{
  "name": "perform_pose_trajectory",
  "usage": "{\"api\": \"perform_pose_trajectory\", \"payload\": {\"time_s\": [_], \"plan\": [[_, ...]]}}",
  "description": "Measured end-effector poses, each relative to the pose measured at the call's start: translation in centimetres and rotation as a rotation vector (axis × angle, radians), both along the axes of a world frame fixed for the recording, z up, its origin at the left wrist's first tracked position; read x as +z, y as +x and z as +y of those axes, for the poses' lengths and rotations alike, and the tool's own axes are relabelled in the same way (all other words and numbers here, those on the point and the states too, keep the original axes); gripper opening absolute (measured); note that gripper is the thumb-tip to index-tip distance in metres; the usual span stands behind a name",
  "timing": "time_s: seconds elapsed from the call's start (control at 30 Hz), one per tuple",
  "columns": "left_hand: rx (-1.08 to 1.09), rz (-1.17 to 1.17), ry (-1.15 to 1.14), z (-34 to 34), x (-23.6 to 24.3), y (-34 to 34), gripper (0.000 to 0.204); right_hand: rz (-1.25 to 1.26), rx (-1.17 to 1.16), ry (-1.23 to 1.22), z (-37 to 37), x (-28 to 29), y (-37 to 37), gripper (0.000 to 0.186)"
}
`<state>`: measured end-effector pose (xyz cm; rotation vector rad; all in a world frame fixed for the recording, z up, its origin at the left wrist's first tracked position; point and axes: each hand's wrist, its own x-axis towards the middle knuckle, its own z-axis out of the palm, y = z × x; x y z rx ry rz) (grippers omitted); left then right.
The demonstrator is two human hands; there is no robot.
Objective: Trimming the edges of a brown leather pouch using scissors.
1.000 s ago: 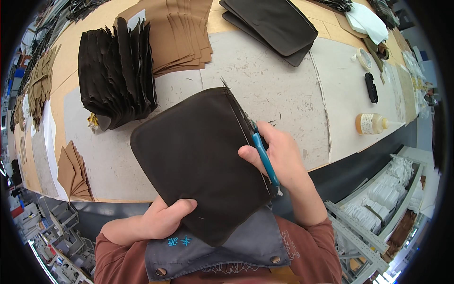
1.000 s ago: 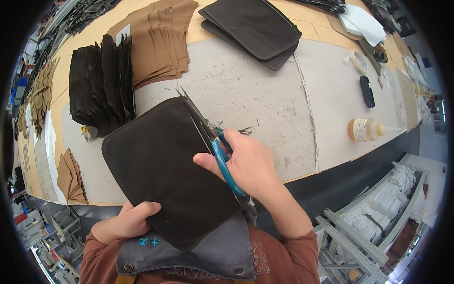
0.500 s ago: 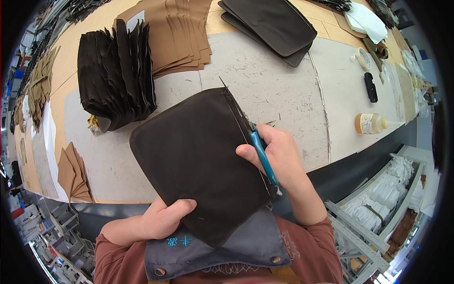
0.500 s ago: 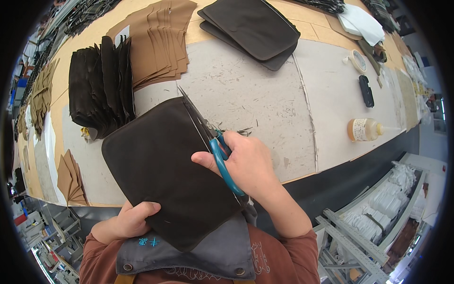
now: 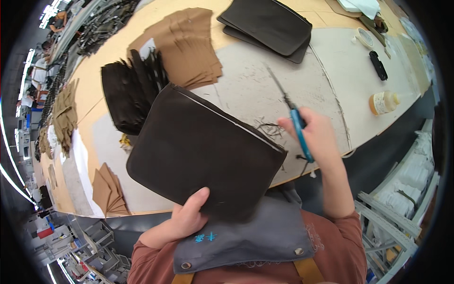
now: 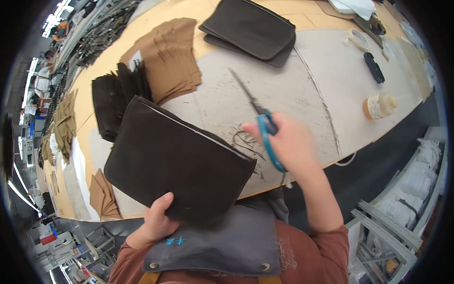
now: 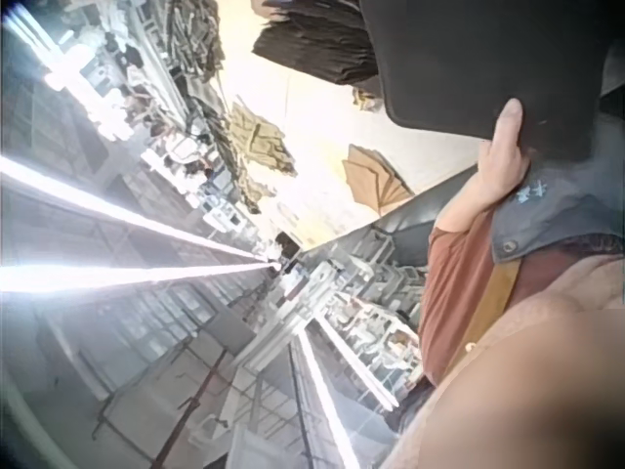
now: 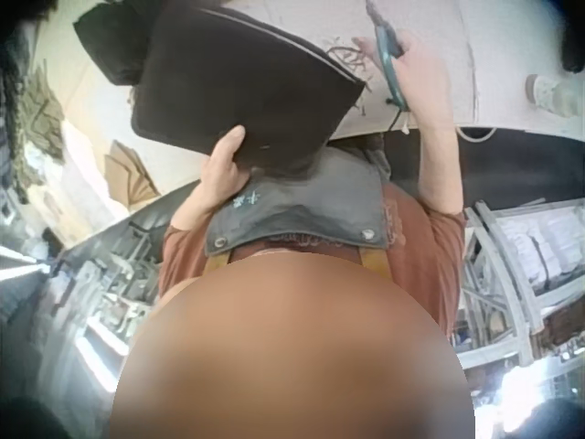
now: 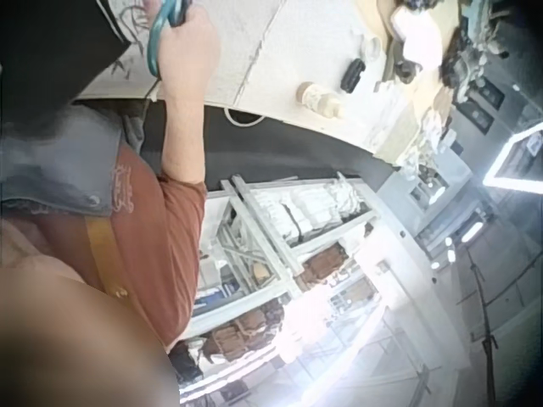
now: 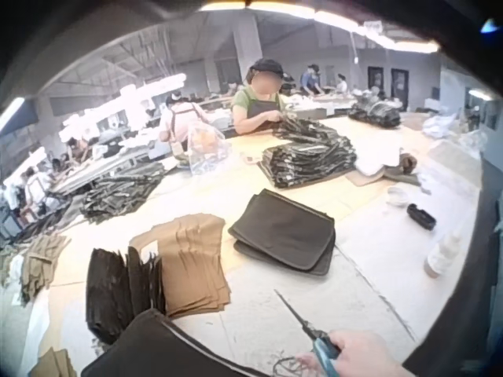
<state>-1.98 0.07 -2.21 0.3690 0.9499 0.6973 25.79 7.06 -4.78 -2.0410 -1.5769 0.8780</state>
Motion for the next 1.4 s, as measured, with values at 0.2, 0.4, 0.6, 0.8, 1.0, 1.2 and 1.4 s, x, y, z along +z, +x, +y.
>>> {"api": "perform_pose_trajectory", "payload": {"time_s": [0.2,0.4,0.6,0.8,1.0,1.2,1.4], "plan": [[0.030,0.058,0.328,-1.1,-0.8,0.4,0.030,-0.178,-0.176,0.064,-1.1,-0.2,2.5,0.049],[0.013,0.081,0.387,-1.8,-0.9,-0.6,0.029,-0.302,-0.272,-0.057,-1.7,-1.4,3.9,0.051],[0.063,0.055,0.354,-2.6,-1.1,-1.0,0.029,-0.356,-0.308,-0.058,-2.2,-2.0,4.0,0.050],[0.037,-0.432,0.209,-2.5,-0.8,-1.7,0.045,-0.168,-0.240,0.076,-2.9,-1.3,3.9,0.043],[-0.090,-0.082,0.033,-1.5,1.0,-0.8,0.058,0.578,0.184,-0.030,-1.3,3.5,0.8,0.033],[-0.249,-0.071,0.023,-1.9,2.3,0.0,0.063,0.588,0.491,-0.057,0.7,4.5,-1.1,0.031],[-0.075,-0.224,0.412,-2.9,-0.7,-4.6,0.095,0.928,0.541,-0.232,-0.4,2.8,-1.7,0.024]]}}
